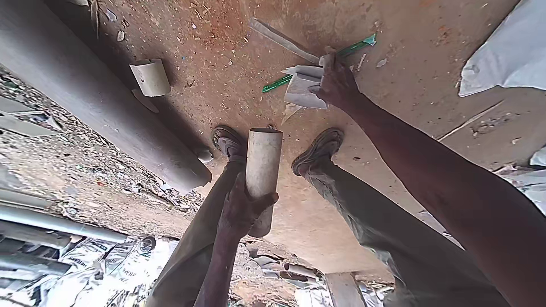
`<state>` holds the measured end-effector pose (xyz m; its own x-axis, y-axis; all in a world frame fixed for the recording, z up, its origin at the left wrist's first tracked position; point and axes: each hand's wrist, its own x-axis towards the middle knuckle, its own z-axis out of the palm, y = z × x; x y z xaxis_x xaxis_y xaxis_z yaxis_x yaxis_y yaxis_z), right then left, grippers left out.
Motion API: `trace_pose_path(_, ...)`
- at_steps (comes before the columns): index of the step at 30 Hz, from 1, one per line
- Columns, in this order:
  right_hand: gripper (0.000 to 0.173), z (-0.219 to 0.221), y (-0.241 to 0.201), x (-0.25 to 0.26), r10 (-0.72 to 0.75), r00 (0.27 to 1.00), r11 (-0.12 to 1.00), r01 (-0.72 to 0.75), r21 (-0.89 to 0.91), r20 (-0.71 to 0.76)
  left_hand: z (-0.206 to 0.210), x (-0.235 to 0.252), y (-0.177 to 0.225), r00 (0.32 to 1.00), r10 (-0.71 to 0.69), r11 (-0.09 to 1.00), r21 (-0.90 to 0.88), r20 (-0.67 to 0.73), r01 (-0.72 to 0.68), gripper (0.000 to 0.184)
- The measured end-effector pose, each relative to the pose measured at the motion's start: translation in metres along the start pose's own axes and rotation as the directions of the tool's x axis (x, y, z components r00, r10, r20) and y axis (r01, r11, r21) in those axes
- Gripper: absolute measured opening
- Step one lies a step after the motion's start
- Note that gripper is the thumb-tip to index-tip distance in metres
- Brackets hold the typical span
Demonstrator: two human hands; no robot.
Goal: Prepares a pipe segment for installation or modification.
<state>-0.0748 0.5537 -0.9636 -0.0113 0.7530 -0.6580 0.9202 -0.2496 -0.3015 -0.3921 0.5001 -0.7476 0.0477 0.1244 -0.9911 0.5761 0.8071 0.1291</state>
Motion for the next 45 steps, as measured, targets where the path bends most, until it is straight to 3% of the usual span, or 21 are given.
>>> trace_pose_path(2, 0.085, -0.002, -0.002, 0.0, 0.079, 0.997, 0.996, -0.078, 0.039, -0.022, 0.002, 0.001, -0.002, 1.0, -0.003, 1.0, -0.01, -0.006, 0.003, 0.092)
trace_pose_path(7, 0.094, 0.003, 0.007, 0.014, 0.128, 0.98, 0.99, -0.116, -0.087, 0.154, 0.004, 0.003, -0.002, 1.0, -0.006, 1.0, 0.013, -0.014, 0.006, 0.092)
trace_pose_path(10, 0.084, 0.004, 0.006, 0.016, 0.166, 0.956, 0.973, -0.118, -0.198, 0.243, 0.005, 0.003, -0.002, 1.0, -0.016, 1.0, 0.022, -0.015, 0.017, 0.092)
trace_pose_path(13, 0.074, 0.011, 0.004, 0.009, 0.185, 0.959, 0.969, -0.143, -0.201, 0.213, 0.007, 0.002, -0.005, 1.0, -0.018, 1.0, 0.025, -0.022, 0.019, 0.093)
trace_pose_path(25, 0.067, 0.003, 0.0, -0.021, 0.283, 0.938, 0.959, -0.272, -0.078, 0.2, 0.007, 0.002, 0.002, 1.0, -0.02, 0.999, 0.046, -0.013, 0.021, 0.092)
trace_pose_path(31, 0.057, 0.002, -0.011, -0.063, 0.051, 0.957, 0.997, -0.065, 0.038, 0.286, 0.011, 0.002, -0.001, 1.0, -0.018, 0.999, 0.042, -0.012, 0.018, 0.091)
trace_pose_path(34, 0.05, 0.028, -0.013, -0.078, -0.062, 0.913, 0.998, 0.059, 0.019, 0.403, 0.009, 0.003, 0.002, 1.0, -0.025, 0.998, 0.053, -0.012, 0.025, 0.091)
trace_pose_path(37, 0.053, 0.045, -0.014, -0.083, -0.027, 0.834, 0.997, 0.061, -0.044, 0.551, 0.008, 0.004, 0.005, 1.0, -0.023, 0.998, 0.055, -0.019, 0.024, 0.089)
trace_pose_path(39, 0.052, 0.041, -0.014, -0.081, 0.054, 0.797, 0.997, -0.008, -0.079, 0.601, 0.01, 0.004, 0.004, 1.0, -0.019, 0.999, 0.042, -0.023, 0.02, 0.09)
trace_pose_path(42, 0.06, 0.02, 0.003, -0.073, 0.245, 0.757, 0.958, -0.284, -0.032, 0.606, 0.016, 0.003, 0.001, 1.0, -0.012, 0.999, 0.051, -0.003, 0.012, 0.094)
trace_pose_path(45, 0.057, -0.012, 0.031, -0.081, 0.31, 0.811, 0.76, -0.525, 0.384, 0.496, 0.022, 0.002, 0.001, 1.0, 0.006, 0.998, 0.066, 0.013, -0.007, 0.091)
